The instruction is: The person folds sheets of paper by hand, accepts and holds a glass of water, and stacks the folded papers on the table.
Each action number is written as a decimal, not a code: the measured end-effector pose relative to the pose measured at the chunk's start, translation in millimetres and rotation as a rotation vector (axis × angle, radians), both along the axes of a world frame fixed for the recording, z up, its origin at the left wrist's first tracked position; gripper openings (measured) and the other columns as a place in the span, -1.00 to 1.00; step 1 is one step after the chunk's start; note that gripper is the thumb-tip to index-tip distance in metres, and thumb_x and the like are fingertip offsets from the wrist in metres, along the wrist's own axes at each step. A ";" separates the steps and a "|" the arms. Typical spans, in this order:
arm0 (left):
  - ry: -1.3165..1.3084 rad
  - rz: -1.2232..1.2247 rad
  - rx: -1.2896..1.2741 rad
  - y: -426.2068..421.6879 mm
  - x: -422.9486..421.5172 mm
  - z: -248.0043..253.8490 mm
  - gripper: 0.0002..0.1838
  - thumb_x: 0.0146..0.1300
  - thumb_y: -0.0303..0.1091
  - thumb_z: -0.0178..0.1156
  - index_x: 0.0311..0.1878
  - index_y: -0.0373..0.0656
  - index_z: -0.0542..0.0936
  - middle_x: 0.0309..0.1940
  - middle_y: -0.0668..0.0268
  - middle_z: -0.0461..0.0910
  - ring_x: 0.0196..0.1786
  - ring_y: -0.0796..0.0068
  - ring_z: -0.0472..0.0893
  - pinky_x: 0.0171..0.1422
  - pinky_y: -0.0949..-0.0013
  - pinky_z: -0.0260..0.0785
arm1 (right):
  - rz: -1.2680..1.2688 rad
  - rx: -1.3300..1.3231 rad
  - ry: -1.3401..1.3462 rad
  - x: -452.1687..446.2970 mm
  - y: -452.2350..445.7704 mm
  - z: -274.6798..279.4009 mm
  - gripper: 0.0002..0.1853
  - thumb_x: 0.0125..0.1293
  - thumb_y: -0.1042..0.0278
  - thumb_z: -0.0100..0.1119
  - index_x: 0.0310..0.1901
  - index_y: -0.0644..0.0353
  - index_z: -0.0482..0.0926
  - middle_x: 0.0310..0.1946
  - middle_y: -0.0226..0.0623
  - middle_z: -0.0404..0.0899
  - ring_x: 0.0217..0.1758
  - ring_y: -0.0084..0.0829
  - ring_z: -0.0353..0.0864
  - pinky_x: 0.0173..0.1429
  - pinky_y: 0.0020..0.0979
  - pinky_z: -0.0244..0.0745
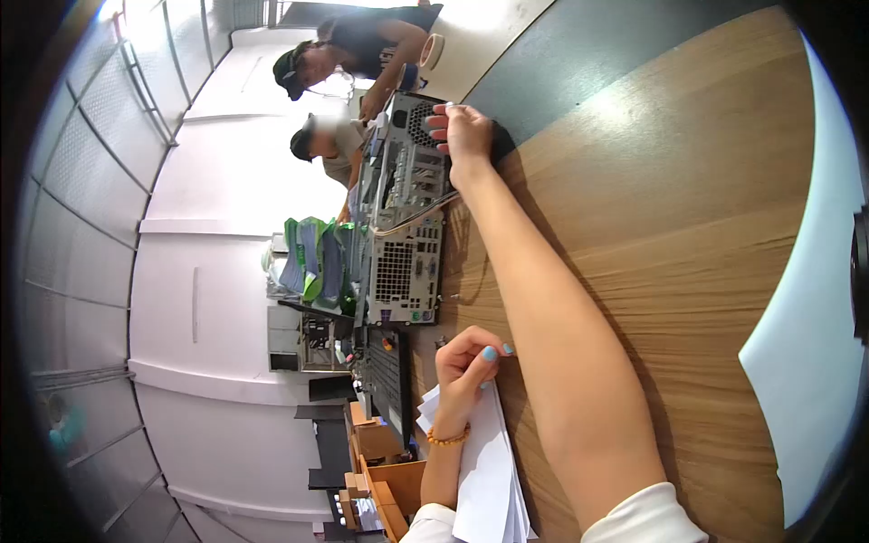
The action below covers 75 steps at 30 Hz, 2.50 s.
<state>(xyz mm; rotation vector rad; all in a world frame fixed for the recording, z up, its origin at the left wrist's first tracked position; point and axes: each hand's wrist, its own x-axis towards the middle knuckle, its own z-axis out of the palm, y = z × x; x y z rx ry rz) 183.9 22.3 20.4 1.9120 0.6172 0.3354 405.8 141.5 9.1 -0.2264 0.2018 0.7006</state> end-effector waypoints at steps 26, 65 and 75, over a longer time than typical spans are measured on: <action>-0.242 -0.295 -0.107 13.6 2.8 -8.5 -0.84 0.17 -0.36 0.04 -0.40 -0.28 0.46 -0.68 0.51 0.36 -0.60 0.80 0.21 -0.55 0.64 0.06 | -0.220 -0.084 -0.870 11.2 -111.0 154.1 -0.87 0.16 0.32 0.01 -0.32 0.16 0.49 -0.48 -0.53 0.46 -0.44 -0.73 0.35 -0.36 -0.66 0.27; 0.028 -0.539 1.109 -23.2 17.4 43.0 -0.75 0.12 -0.20 0.03 -0.54 -0.15 0.48 -0.77 0.17 0.40 -0.63 0.15 0.42 -0.52 0.22 0.23 | 0.183 -1.856 -2.208 -35.5 -404.4 11.9 -0.34 0.07 -0.06 0.02 0.08 0.31 0.26 0.14 0.17 0.11 0.23 0.05 0.07 0.16 0.08 0.02; -0.209 0.415 0.783 -13.2 -131.1 48.7 -0.73 0.00 -0.27 0.17 -0.32 -0.27 0.43 -0.32 0.14 0.48 -0.19 0.24 0.46 -0.14 0.30 0.27 | 0.247 -0.989 -2.100 -121.7 -373.1 51.7 -0.56 0.10 0.31 0.07 0.01 0.30 0.29 0.07 0.02 0.25 0.12 -0.06 0.25 0.18 -0.16 0.13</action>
